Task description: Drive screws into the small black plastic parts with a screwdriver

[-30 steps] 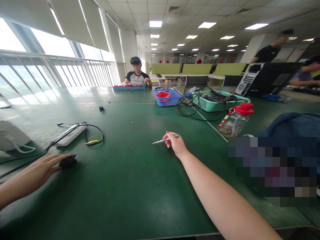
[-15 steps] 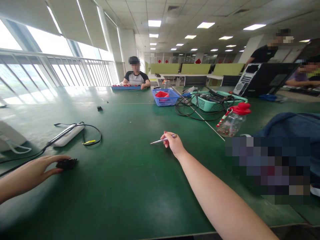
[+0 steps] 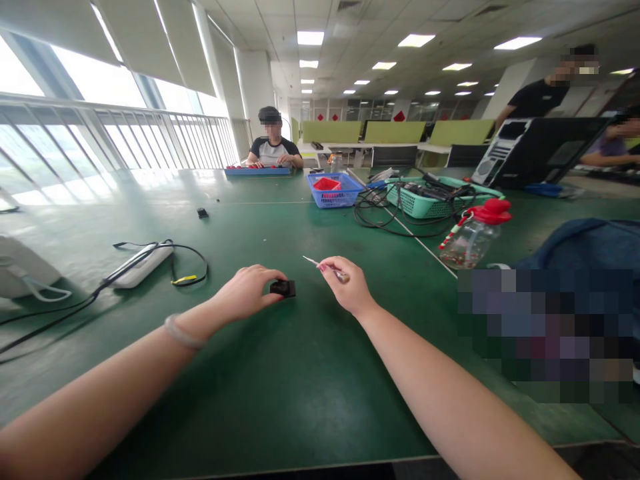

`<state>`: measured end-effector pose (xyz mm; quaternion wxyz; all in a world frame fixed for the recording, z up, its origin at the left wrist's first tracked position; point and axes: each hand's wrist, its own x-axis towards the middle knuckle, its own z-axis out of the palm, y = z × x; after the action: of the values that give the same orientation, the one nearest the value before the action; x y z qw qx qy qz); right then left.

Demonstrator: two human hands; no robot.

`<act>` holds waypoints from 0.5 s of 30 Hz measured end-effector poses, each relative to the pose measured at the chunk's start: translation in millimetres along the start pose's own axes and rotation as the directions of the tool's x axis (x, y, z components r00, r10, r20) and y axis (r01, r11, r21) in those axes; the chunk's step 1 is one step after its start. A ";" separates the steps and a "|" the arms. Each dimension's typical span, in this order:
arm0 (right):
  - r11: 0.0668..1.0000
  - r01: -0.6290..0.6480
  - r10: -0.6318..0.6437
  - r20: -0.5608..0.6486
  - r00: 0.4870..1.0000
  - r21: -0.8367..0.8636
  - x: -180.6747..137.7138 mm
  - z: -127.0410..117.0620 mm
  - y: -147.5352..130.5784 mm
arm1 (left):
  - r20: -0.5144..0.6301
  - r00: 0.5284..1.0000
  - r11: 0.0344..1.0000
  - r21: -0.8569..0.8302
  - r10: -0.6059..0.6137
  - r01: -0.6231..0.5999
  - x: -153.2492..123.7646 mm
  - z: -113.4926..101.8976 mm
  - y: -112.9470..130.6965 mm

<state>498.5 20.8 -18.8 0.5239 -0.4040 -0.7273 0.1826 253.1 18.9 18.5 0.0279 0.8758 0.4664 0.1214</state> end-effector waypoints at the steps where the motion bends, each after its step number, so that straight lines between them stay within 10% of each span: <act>1: 0.998 0.050 -0.051 -0.018 0.999 -0.035 -0.9 -1.0 -4.6 | -0.010 1.000 1.000 -0.008 -0.002 0.002 6.9 7.4 3.6; 15: 0.881 0.443 -0.384 0.296 0.875 -0.167 -9.4 15.2 -36.0 | -0.088 0.993 0.954 -0.294 -0.084 0.054 15.0 52.2 -15.8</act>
<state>471.6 -6.0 -5.6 0.4032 -0.2689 -0.8742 0.0306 260.7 43.5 -31.9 0.1376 0.8382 0.4745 0.2312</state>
